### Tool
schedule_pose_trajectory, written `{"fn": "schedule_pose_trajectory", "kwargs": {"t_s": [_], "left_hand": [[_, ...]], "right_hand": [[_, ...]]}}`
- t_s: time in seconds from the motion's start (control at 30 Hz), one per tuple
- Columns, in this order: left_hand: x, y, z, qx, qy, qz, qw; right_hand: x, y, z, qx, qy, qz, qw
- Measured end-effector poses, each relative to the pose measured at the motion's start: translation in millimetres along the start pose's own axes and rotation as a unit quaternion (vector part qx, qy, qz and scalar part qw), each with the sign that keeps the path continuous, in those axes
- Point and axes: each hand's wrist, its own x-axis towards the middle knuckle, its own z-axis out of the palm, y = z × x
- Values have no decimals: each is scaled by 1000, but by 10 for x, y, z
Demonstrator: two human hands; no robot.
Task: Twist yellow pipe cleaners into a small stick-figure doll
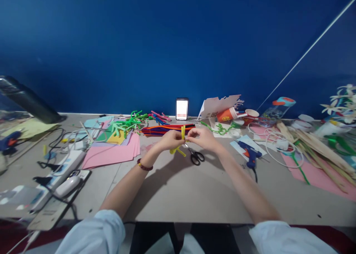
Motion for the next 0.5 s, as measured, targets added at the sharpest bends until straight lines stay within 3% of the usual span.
{"fn": "schedule_pose_trajectory", "kwargs": {"t_s": [0.13,0.23,0.4,0.5], "left_hand": [[53,-43,43,-67,89,-20,994],[74,-13,75,-175,140,-32,974],[88,33,87,-306,179,-41,934],[92,46,83,-357,172,-56,916]], "right_hand": [[0,-32,28,22,70,9,997],[8,-45,54,52,106,8,993],[43,-23,124,143,135,16,980],[65,-16,146,187,132,30,973]]}}
